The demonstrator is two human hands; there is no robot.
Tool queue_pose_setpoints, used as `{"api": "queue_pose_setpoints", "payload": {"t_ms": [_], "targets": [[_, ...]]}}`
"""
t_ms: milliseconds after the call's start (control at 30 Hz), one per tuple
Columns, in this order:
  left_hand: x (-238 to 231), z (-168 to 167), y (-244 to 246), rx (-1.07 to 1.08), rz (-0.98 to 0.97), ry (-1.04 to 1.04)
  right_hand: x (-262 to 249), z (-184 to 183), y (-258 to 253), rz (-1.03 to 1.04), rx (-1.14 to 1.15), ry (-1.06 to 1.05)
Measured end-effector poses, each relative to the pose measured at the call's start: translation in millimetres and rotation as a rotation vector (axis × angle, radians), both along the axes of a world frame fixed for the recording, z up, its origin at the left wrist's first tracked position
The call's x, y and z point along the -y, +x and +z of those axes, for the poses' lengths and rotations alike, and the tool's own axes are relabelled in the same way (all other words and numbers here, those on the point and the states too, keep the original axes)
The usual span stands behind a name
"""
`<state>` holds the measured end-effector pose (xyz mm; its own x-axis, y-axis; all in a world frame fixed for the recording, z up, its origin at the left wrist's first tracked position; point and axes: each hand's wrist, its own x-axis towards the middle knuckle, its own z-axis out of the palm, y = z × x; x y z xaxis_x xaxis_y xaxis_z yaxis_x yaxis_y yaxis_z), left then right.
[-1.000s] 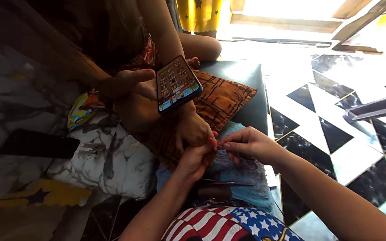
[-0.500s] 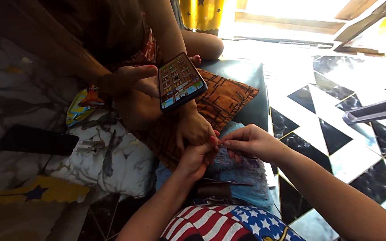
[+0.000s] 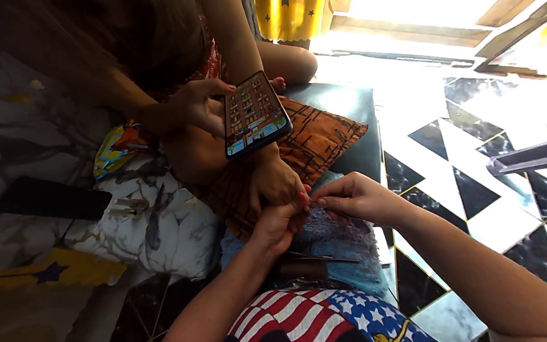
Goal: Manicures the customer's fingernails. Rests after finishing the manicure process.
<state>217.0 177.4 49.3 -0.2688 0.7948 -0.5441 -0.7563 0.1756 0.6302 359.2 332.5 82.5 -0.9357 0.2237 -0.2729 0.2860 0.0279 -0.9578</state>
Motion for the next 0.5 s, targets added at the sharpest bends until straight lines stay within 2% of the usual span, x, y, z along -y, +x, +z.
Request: {"api": "queue_pose_setpoints", "payload": {"t_ms": [267,400,433,500], "targets": [[-1,1,1,-0.001,0.017,-0.033,-5,7,-7,0.047,0.055,0.017],[0,-1,1,-0.002,0.009,0.015,-19,12,-6,0.31,0.038,0.16],[0,-1,1,-0.004,0.008,0.024,-23,14,-4,0.342,-0.019,0.151],[0,-1,1,-0.017,0.004,0.021,-21,16,-1,0.191,-0.244,0.013]]}}
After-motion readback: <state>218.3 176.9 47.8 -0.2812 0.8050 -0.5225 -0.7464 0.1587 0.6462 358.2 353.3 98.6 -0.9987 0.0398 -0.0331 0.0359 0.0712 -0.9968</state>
